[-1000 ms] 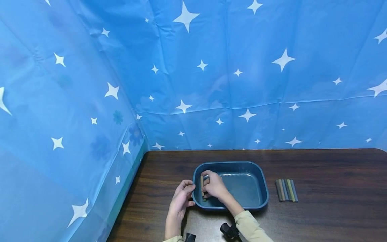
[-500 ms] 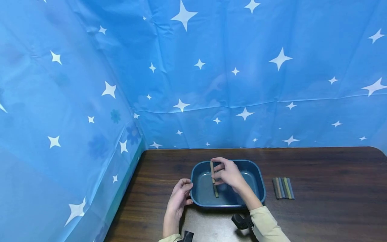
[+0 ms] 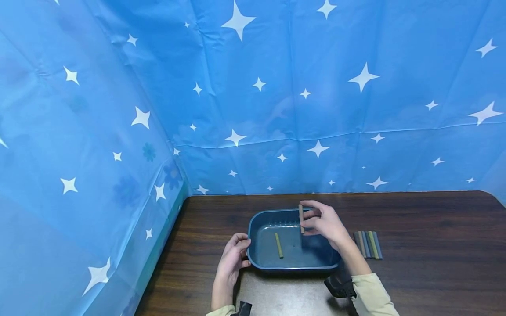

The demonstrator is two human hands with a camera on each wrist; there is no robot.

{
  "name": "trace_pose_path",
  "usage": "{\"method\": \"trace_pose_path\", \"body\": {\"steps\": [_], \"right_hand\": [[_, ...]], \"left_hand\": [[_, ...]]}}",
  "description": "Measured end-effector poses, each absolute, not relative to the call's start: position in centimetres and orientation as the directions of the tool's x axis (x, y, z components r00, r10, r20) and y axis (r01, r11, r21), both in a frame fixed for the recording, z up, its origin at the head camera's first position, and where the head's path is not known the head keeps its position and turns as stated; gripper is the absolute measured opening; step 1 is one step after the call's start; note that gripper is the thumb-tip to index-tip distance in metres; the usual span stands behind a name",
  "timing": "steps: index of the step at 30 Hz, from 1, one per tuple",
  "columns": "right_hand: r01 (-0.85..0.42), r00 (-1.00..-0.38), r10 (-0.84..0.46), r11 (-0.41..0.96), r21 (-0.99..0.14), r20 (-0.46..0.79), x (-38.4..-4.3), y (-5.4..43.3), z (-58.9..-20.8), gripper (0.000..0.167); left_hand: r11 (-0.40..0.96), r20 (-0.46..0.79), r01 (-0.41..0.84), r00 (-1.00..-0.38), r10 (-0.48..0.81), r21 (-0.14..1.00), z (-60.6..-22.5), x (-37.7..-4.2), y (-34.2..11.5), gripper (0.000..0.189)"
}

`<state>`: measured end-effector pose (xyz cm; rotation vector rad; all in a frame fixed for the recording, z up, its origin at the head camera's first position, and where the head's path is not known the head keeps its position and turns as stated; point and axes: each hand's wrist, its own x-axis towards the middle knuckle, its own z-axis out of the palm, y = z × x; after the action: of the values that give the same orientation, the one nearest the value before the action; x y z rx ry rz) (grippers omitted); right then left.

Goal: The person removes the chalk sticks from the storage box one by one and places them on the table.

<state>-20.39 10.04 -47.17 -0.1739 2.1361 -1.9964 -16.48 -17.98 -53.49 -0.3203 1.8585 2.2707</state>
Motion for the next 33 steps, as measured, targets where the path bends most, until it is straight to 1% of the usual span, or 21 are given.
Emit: {"method": "trace_pose_path", "body": {"steps": [9,20,25,29,33], "right_hand": [[0.089,-0.976,-0.191,0.095,-0.991,-0.106,-20.1,13.8,-48.2,0.061],[0.121,-0.982,-0.133,0.100,-0.988,-0.134,-19.6,17.7,-48.5,0.065],[0.128,-0.984,-0.108,0.147,-0.981,-0.144,-19.0,19.3,-49.1,0.065],[0.115,-0.985,-0.104,0.187,-0.976,-0.136,-18.5,20.7,-49.6,0.063],[0.109,-0.986,-0.105,0.196,-0.974,-0.132,-17.9,22.0,-50.1,0.061]], "left_hand": [[-0.197,-0.291,-0.284,-0.957,-0.005,0.938,-53.4,-16.5,-18.0,0.014],[-0.191,-0.291,-0.284,-0.957,-0.005,0.939,-53.4,-16.5,-17.8,0.015],[-0.193,-0.290,-0.285,-0.957,0.002,0.939,-53.5,-16.4,-17.8,0.016],[-0.200,-0.286,-0.281,-0.958,0.003,0.939,-53.6,-16.5,-17.8,0.014],[-0.193,-0.289,-0.283,-0.957,-0.005,0.939,-53.6,-16.5,-17.8,0.013]]}}
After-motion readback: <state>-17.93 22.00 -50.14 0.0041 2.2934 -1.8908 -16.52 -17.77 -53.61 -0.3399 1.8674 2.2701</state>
